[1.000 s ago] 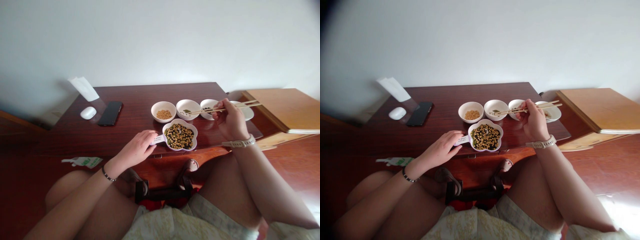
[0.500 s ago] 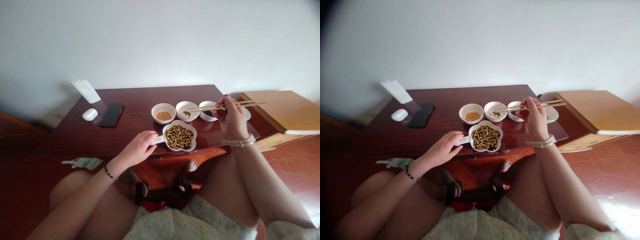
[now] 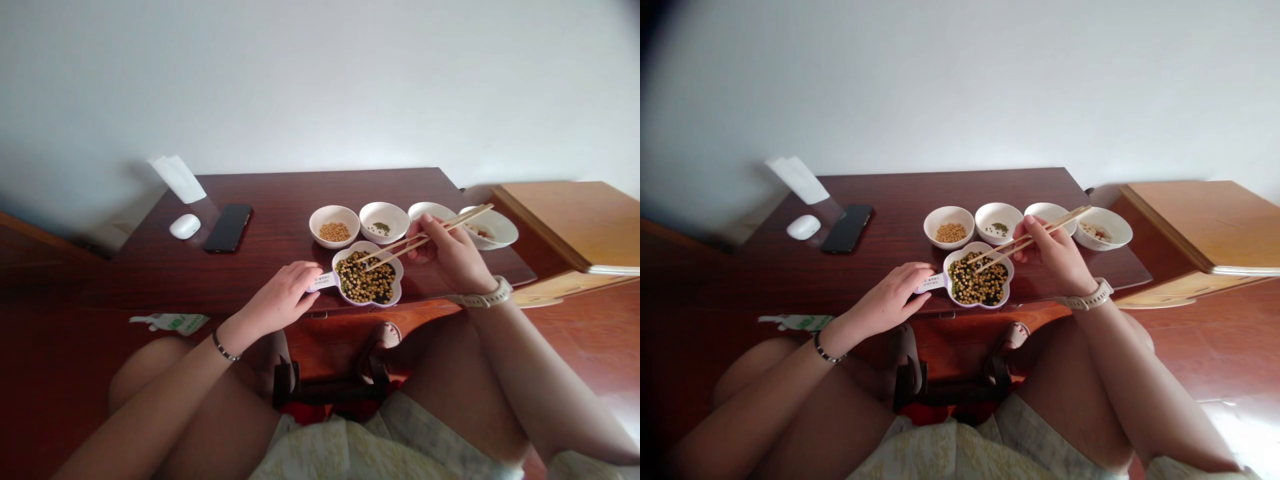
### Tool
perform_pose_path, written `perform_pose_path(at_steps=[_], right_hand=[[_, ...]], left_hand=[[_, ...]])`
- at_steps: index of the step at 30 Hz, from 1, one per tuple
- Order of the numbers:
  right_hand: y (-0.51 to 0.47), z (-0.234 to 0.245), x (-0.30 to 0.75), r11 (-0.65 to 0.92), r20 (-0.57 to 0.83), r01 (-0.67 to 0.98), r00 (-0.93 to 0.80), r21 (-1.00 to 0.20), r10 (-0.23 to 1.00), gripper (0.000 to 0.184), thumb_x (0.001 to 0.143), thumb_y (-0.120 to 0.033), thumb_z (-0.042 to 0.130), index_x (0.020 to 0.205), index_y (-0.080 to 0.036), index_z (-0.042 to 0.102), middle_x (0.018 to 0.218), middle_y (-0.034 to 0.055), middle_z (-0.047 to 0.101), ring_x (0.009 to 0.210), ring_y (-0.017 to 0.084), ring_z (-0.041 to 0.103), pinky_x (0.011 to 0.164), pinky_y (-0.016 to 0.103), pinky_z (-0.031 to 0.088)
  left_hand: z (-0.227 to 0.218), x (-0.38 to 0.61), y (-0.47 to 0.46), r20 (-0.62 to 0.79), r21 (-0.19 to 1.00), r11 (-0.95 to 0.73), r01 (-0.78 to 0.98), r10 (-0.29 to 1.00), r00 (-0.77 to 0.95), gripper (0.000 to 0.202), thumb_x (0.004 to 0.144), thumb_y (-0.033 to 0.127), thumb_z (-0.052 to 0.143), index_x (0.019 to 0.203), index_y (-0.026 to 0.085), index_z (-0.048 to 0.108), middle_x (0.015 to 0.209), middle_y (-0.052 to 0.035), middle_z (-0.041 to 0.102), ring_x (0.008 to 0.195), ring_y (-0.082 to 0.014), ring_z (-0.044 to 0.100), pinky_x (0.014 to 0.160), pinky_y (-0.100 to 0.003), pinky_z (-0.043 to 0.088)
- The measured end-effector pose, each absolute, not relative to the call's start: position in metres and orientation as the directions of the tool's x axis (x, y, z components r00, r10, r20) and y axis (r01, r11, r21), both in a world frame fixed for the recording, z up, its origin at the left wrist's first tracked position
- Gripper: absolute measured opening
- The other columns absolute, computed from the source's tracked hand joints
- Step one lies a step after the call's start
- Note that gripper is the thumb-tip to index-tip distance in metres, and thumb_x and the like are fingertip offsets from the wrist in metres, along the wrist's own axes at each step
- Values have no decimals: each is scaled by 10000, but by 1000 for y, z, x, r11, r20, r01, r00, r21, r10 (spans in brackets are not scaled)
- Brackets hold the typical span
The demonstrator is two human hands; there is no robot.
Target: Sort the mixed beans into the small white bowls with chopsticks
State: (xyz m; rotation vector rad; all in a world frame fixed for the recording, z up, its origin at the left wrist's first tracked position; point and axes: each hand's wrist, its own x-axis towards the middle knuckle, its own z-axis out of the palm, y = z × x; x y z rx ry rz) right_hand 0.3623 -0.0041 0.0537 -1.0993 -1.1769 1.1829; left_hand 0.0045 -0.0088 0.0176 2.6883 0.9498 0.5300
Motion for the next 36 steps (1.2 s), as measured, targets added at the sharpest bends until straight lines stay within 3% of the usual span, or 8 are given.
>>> perform_pose_path(at_steps=[7, 12, 17, 27, 33, 36], right_hand=[[-1, 43, 339, 26, 50, -124, -198, -992, 979, 411, 1064, -580, 700, 873, -226, 780, 661, 24, 689, 589, 144, 618, 564, 243, 510], [-3, 42, 338, 8, 13, -18, -349, -1000, 937, 443, 1044, -630, 704, 895, -221, 786, 705, 45, 735, 619, 169, 679, 583, 272, 558], [-4, 40, 345, 40, 20, 54, -320, -998, 947, 434, 1019, -649, 725, 915, -235, 804, 739, 52, 750, 634, 189, 707, 588, 300, 597], [-10, 63, 368, 137, 128, 172, -58, -976, 990, 412, 1044, -620, 701, 843, -273, 797, 722, 50, 720, 670, 205, 657, 608, 323, 574], [-30, 66, 359, -53, -75, 94, -250, -994, 965, 454, 1062, -646, 643, 903, -251, 799, 806, 86, 752, 712, 232, 725, 618, 340, 628], [-33, 65, 353, -37, -80, 132, -339, -991, 938, 402, 1061, -609, 672, 933, -252, 806, 890, 88, 760, 775, 234, 755, 663, 335, 657]], left_hand=[[17, 5, -7, 240, 327, -756, 567, 647, 724, 300, 1122, 173, 561, 1422, 176, 567, 1476, -162, 666, 1404, -346, 643, 1233, -554, 533], [9, 3, -4, 260, 324, -758, 566, 646, 718, 326, 1120, 188, 576, 1444, 212, 542, 1488, -152, 664, 1432, -351, 632, 1230, -575, 544], [6, 3, -1, 253, 325, -761, 562, 642, 724, 362, 1109, 193, 598, 1464, 204, 533, 1504, -155, 653, 1448, -356, 618, 1240, -588, 540], [6, 4, 4, 244, 308, -764, 567, 640, 729, 380, 1087, 155, 597, 1457, 221, 538, 1491, -161, 660, 1415, -351, 633, 1197, -576, 557], [8, 6, 4, 246, 327, -754, 569, 650, 719, 378, 1081, 153, 600, 1449, 232, 558, 1484, -153, 670, 1407, -346, 640, 1198, -575, 555], [8, 6, 5, 238, 339, -749, 569, 653, 719, 374, 1082, 157, 598, 1446, 233, 566, 1484, -147, 671, 1413, -345, 636, 1212, -574, 546]])
